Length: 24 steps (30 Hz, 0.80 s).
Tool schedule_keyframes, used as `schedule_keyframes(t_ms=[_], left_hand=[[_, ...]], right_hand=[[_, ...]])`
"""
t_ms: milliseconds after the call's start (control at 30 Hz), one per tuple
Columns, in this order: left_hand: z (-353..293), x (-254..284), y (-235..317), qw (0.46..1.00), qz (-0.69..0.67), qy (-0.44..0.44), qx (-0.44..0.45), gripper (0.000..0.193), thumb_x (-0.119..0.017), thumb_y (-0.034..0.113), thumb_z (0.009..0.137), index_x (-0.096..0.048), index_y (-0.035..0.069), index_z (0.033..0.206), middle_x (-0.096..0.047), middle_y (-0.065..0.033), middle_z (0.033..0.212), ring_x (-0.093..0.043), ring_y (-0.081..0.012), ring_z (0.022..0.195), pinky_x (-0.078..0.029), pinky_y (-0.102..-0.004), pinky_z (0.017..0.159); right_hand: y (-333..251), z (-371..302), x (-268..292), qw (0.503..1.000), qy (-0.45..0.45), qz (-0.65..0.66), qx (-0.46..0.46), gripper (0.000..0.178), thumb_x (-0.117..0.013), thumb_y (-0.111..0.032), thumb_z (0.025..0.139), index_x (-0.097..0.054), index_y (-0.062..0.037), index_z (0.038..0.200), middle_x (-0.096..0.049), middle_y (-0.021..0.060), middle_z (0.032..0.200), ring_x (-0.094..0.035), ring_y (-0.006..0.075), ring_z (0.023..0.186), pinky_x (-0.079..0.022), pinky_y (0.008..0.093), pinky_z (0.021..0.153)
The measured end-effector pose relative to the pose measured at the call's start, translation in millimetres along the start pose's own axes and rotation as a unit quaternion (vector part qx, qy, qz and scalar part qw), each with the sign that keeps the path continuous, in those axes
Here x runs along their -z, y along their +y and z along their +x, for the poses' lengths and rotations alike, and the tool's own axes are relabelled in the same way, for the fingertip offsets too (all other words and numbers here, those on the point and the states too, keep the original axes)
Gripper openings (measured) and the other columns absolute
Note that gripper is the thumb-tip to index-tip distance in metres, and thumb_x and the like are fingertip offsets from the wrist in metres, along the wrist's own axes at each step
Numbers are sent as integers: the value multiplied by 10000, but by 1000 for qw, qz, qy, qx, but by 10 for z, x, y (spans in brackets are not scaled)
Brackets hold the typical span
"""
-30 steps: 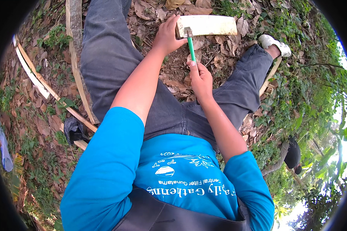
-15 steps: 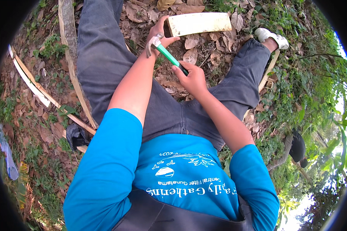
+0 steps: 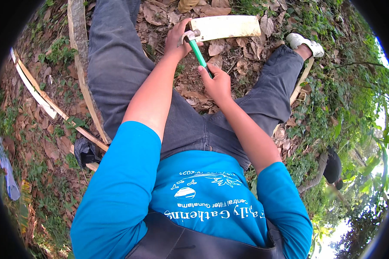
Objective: The person sits on the ground and uses a small hammer to chip away at a rectangular block of wood. They repeatedly strike the wood to shape it, occasionally pausing to inspect the surface or reposition the block. The task involves manual shaping of the wood using percussive force.
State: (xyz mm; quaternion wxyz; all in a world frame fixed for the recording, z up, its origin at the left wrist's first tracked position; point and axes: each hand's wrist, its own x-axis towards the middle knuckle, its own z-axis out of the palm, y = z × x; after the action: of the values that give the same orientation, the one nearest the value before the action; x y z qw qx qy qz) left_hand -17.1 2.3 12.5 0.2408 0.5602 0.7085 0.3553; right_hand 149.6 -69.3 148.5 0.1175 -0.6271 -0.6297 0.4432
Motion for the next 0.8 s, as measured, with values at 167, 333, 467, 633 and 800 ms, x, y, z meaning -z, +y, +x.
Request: schedule_keyframes(t_ms=[167, 333, 467, 633, 800], left_hand=[[-33, 39, -35, 999, -48, -6, -6, 955, -920, 390, 619, -444, 205, 1427, -587, -137, 1341, -547, -375, 1240, -460, -479, 1029], [-53, 107, 102, 1000, -6, -8, 17, 952, -912, 396, 626, -434, 226, 1431, -586, -144, 1322, -542, -376, 1235, -457, -495, 1022], [-35, 63, 36, 1000, -5, 0, 14, 975, -914, 402, 621, -416, 242, 1444, -575, -144, 1328, -542, -376, 1231, -450, -496, 1026], [-45, 113, 74, 1000, 1, -9, 15, 985, -916, 414, 616, -413, 253, 1448, -575, -140, 1325, -540, -382, 1232, -449, -505, 1022], [-37, 51, 41, 999, -16, -19, 36, 969, -905, 418, 623, -401, 319, 1445, -553, -78, 1352, -507, -352, 1277, -433, -528, 1015]], right_hand=[[62, -142, -39, 985, 8, 168, 35, 335, -625, -282, 990, -701, 22, 1110, -620, 10, 708, -536, 68, 633, -433, 248, 580], [-158, -240, 142, 929, 37, 351, 110, 400, -370, -366, 1092, -555, -12, 1127, -419, -31, 669, -373, 40, 503, -331, 208, 459], [-202, -66, 2, 863, 17, 489, -122, 403, -338, -410, 1082, -511, -46, 1072, -426, 1, 626, -389, 80, 456, -335, 255, 407], [68, 94, 75, 826, -130, 492, -241, 455, -323, -478, 1076, -521, -69, 1069, -402, -23, 615, -359, 73, 446, -325, 240, 392], [135, 172, 129, 820, -118, 513, -225, 438, -349, -481, 1069, -528, -82, 1040, -403, -29, 602, -370, 68, 443, -316, 240, 391]])
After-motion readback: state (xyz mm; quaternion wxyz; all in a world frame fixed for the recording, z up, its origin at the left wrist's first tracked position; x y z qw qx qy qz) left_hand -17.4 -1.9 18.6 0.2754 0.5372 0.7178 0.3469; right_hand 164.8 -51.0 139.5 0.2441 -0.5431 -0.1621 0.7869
